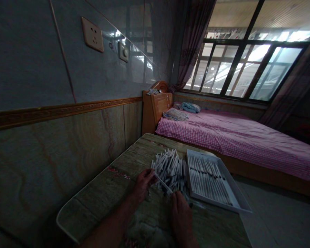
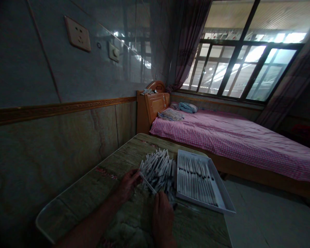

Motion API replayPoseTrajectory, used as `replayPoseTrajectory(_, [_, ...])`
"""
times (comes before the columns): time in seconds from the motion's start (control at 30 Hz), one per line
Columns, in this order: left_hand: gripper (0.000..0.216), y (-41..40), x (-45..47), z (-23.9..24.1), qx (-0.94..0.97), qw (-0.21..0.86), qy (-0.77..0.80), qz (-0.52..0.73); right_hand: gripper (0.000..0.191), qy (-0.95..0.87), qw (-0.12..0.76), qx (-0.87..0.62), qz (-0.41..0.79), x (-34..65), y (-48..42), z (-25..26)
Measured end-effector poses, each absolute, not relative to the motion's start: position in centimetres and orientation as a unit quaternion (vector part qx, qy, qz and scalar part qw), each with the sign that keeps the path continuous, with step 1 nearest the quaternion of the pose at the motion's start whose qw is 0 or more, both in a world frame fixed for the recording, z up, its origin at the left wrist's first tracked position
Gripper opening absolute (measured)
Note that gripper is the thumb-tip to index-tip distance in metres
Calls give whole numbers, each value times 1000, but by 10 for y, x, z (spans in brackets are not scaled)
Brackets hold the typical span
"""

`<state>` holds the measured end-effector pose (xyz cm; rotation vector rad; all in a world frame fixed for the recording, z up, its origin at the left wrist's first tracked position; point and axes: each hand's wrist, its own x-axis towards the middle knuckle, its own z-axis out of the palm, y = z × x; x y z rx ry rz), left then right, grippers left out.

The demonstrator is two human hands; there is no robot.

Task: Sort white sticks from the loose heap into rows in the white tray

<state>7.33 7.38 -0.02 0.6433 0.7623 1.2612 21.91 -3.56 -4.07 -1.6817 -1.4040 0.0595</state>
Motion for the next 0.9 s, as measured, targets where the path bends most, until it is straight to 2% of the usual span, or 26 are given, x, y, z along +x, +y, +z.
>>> replayPoseTrajectory(0.17, [47,71,73,4,317,689,343,554,47,-632,424,-620,-192,235,-33,-78])
replayPoseTrajectory(0.27, [47,70,75,3,325,685,346,552,44,-643,411,-603,-231,239,-33,-85])
replayPoseTrajectory(0.33, [47,70,75,3,323,684,344,556,41,-647,410,-612,-196,235,-34,-77])
replayPoseTrajectory(0.47, [47,72,74,3,315,677,332,576,36,-615,403,-678,-20,219,-38,-46])
replayPoseTrajectory(0.53, [48,73,72,5,312,673,324,588,34,-608,388,-692,31,211,-41,-30])
replayPoseTrajectory(0.63, [50,74,71,7,305,668,329,594,29,-613,360,-701,67,204,-45,-11])
replayPoseTrajectory(0.73, [50,74,72,8,309,672,331,586,32,-612,349,-702,101,208,-46,8])
replayPoseTrajectory(0.9, [53,75,70,12,302,691,326,570,45,-565,410,-711,90,264,-35,44])
